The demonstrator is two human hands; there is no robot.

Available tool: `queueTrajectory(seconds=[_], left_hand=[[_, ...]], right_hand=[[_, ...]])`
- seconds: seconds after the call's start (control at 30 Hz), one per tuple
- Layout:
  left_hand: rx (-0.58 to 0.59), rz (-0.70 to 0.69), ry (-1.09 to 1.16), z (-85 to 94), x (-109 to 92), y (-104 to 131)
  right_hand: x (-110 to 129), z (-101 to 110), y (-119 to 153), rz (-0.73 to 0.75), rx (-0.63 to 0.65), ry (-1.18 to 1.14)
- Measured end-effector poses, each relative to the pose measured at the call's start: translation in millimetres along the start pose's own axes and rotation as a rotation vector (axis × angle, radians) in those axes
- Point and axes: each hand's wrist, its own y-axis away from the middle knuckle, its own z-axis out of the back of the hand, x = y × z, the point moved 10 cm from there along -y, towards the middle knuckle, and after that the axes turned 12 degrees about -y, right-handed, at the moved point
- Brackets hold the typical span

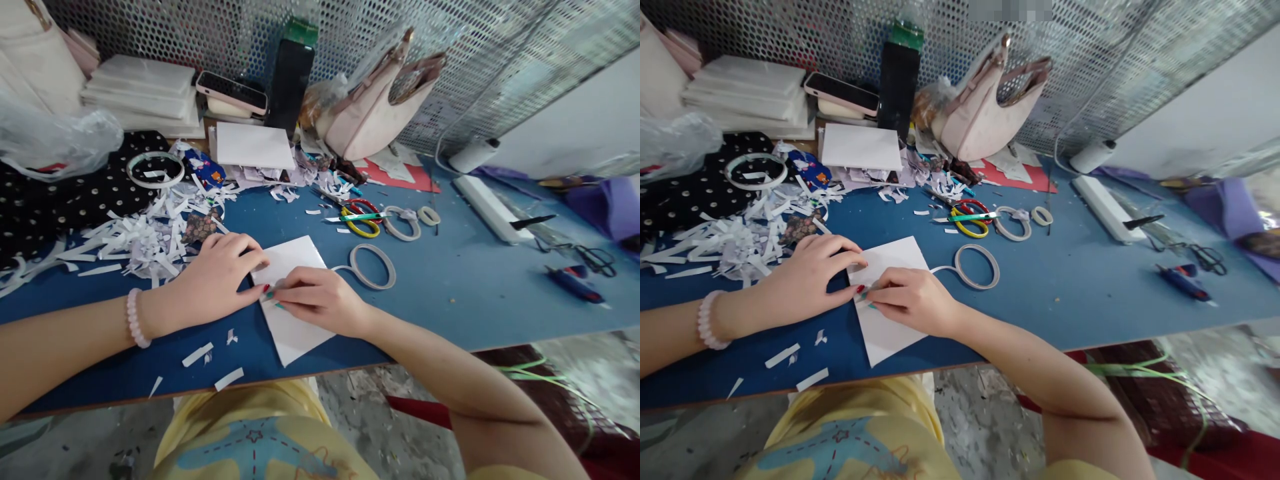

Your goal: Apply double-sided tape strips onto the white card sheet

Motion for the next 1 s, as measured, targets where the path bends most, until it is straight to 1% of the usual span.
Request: queueTrajectory(seconds=[0.2,0.63,1.0], left_hand=[[0.009,0.003,-0.001,0.7,-0.2,0.1],[-0.011,-0.015,-0.012,2.8,-1.8,0.2],[-0.033,-0.041,-0.006,4.5,-1.3,0.8]], right_hand=[[1.7,-0.4,-1.1,0.012,0.003,-0.006],[3.0,0.0,1.0,0.043,-0.007,0.038],[6.7,-1.7,1.1,0.075,0.024,0.113]])
